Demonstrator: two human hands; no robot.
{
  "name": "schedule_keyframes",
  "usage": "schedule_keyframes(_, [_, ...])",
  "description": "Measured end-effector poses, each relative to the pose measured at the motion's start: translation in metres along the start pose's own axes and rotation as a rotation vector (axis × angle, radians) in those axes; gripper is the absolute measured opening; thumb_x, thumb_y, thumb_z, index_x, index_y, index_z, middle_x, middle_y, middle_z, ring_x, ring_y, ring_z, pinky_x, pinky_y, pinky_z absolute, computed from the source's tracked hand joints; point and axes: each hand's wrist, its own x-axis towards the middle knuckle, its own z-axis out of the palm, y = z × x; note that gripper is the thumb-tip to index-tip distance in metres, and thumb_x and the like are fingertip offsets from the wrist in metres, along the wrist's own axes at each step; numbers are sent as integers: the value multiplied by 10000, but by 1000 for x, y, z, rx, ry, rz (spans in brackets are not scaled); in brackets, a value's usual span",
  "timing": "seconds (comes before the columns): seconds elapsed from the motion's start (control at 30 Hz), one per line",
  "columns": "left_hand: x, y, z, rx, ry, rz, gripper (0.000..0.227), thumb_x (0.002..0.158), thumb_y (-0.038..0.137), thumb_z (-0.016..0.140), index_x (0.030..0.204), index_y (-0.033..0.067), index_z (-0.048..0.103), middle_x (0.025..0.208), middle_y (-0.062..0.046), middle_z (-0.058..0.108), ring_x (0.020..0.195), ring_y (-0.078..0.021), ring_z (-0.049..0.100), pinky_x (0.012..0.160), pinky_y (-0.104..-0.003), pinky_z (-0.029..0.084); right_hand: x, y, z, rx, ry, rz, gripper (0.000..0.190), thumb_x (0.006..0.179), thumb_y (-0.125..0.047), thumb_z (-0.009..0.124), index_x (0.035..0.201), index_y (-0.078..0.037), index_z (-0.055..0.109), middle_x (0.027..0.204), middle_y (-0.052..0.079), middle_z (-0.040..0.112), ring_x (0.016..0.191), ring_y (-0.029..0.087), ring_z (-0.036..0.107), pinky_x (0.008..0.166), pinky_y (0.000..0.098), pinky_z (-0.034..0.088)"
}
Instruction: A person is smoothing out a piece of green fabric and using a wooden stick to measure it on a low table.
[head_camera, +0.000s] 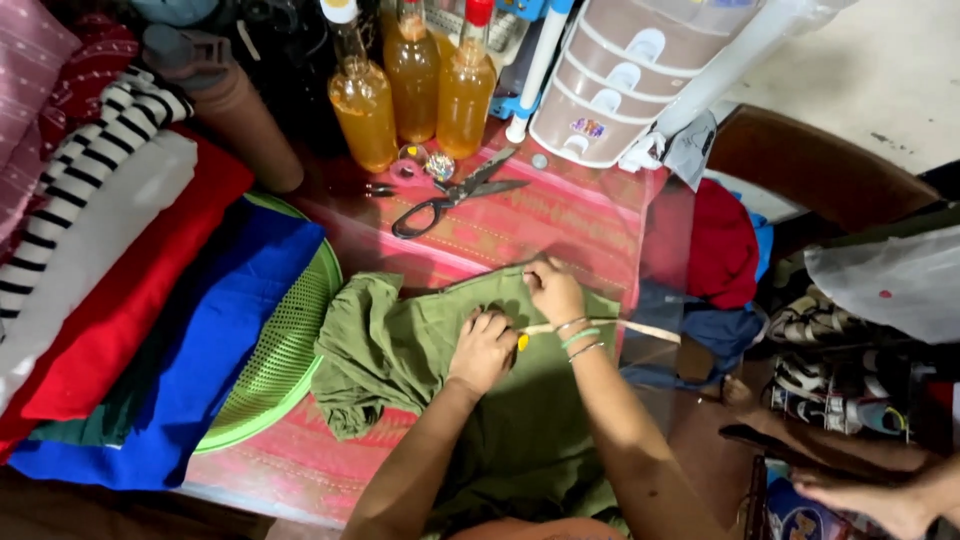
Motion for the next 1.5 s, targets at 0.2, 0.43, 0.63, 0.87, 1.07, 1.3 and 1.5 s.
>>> schedule_keyframes(0.2, [-4,1,-28,22,-58,22,53,832,200,682,870,178,652,976,5,575,1049,-235,562,991,-464,441,-4,-17,-11,-33,-53,32,95,921,-435,668,1008,-397,661,1060,-32,654,1009,291,719,861,442,597])
schedule_keyframes(0.43, [-1,-36,-36,-53,-289,-128,105,742,293,718,739,214,650,895,71,566,1021,-205,549,846,-426,467,13,-22,-25,14,-343,153,147,923,-416,625,1068,-425,610,1111,3,714,1089,347,706,973,490,569])
schedule_keyframes(0.63, [85,-67,-7,-52,-183,-359,72,882,256,687,898,197,725,873,-45,632,893,-313,656,770,-457,538,19,-32,-26,18,-398,208,139,920,-375,605,1056,-348,612,1037,84,769,1074,374,719,962,501,556])
schedule_keyframes(0.87, [101,-62,25,-59,-347,-401,143,832,275,738,971,246,730,938,-3,627,970,-303,623,820,-486,526,-5,-43,-36,7,-135,88,66,892,-270,652,936,-250,608,984,41,620,965,353,695,871,480,566])
schedule_keyframes(1.07, [109,-67,19,-122,-422,-367,130,846,298,737,963,241,728,944,11,599,986,-287,579,807,-491,508,0,-27,-28,-62,-60,-18,78,907,-321,647,866,-298,585,896,-45,579,868,266,700,750,408,572])
schedule_keyframes(1.3, [102,-65,27,-82,-435,-375,124,802,306,761,873,254,674,909,44,544,968,-260,549,829,-488,483,2,-32,-39,-50,50,-101,62,878,-377,701,912,-368,651,818,-81,594,789,211,691,673,354,559])
schedule_keyframes(1.5, [102,-65,21,-118,-470,-420,167,797,297,782,928,249,691,943,45,547,1024,-254,542,859,-490,470,2,-37,-43,9,17,-73,106,853,-324,742,902,-301,651,802,-22,590,775,287,684,668,411,557])
